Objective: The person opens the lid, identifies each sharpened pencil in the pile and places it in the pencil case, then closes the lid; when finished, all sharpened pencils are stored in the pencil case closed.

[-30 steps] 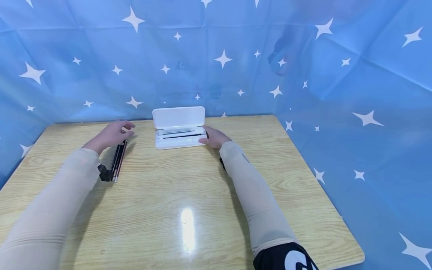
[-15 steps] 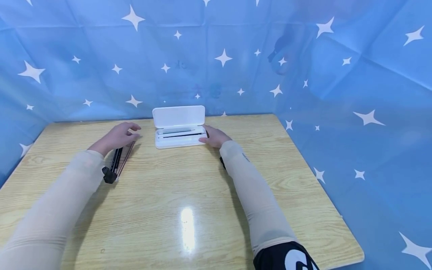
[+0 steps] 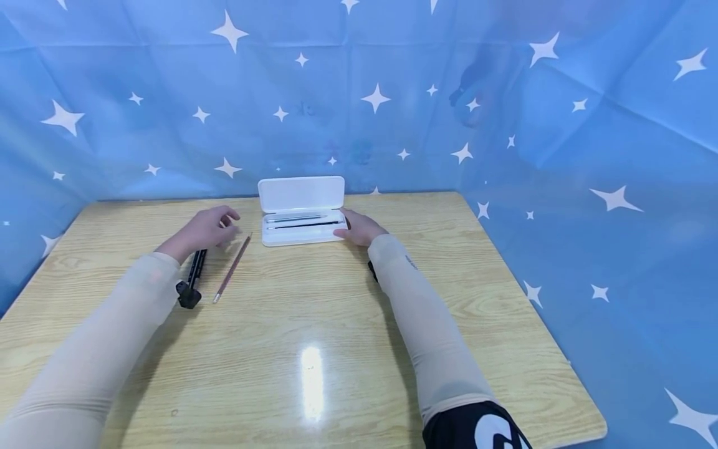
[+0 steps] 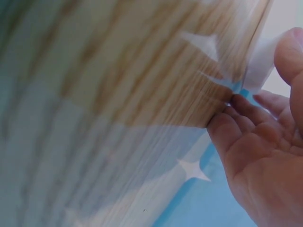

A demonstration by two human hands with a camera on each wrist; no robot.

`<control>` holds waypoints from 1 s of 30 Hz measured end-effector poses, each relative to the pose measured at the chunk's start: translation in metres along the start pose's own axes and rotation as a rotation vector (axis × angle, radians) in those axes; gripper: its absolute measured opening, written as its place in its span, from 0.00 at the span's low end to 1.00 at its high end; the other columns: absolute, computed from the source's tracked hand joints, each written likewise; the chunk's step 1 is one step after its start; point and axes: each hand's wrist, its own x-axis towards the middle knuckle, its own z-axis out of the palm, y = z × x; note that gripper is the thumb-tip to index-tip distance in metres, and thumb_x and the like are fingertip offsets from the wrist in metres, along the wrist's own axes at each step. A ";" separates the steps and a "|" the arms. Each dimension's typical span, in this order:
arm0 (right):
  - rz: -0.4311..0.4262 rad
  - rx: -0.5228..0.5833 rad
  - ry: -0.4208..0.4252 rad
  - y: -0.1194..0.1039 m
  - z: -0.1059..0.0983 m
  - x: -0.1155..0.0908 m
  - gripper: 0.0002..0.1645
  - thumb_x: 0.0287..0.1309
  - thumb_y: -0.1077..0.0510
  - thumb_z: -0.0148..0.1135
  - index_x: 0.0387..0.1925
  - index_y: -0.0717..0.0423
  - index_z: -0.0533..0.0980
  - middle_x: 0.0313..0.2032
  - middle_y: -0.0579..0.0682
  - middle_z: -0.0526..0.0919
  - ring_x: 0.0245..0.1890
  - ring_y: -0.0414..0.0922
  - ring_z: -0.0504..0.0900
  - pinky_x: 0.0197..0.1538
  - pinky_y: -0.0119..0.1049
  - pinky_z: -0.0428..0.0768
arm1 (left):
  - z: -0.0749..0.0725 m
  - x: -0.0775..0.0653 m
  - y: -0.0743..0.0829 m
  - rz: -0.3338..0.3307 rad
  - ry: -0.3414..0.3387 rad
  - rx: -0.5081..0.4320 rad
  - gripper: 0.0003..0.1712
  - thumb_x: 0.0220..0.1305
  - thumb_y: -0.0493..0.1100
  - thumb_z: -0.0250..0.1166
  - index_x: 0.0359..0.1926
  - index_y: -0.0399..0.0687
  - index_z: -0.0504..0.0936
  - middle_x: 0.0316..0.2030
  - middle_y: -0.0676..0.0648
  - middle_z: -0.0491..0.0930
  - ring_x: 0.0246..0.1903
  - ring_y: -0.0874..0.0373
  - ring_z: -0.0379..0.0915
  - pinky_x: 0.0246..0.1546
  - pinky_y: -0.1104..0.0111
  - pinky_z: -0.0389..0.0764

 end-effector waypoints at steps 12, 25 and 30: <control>-0.013 0.008 0.005 0.001 0.000 -0.003 0.47 0.75 0.41 0.52 0.82 0.46 0.41 0.81 0.51 0.45 0.79 0.51 0.45 0.78 0.50 0.50 | 0.017 -0.011 0.030 -0.204 -0.270 0.032 0.33 0.66 0.38 0.68 0.65 0.28 0.66 0.58 0.31 0.72 0.47 0.46 0.77 0.44 0.60 0.84; -0.014 -0.002 0.001 -0.002 -0.002 -0.002 0.46 0.76 0.42 0.52 0.82 0.47 0.41 0.81 0.51 0.45 0.80 0.51 0.45 0.78 0.49 0.50 | 0.023 -0.009 0.031 -0.216 -0.235 0.042 0.29 0.62 0.29 0.64 0.64 0.32 0.68 0.49 0.34 0.76 0.40 0.46 0.78 0.35 0.62 0.85; -0.002 0.004 -0.006 -0.001 -0.001 -0.001 0.47 0.75 0.41 0.52 0.82 0.45 0.40 0.81 0.50 0.45 0.80 0.50 0.45 0.78 0.49 0.50 | 0.024 -0.008 0.031 -0.223 -0.238 0.053 0.29 0.63 0.30 0.64 0.64 0.34 0.68 0.47 0.35 0.76 0.39 0.46 0.78 0.34 0.63 0.85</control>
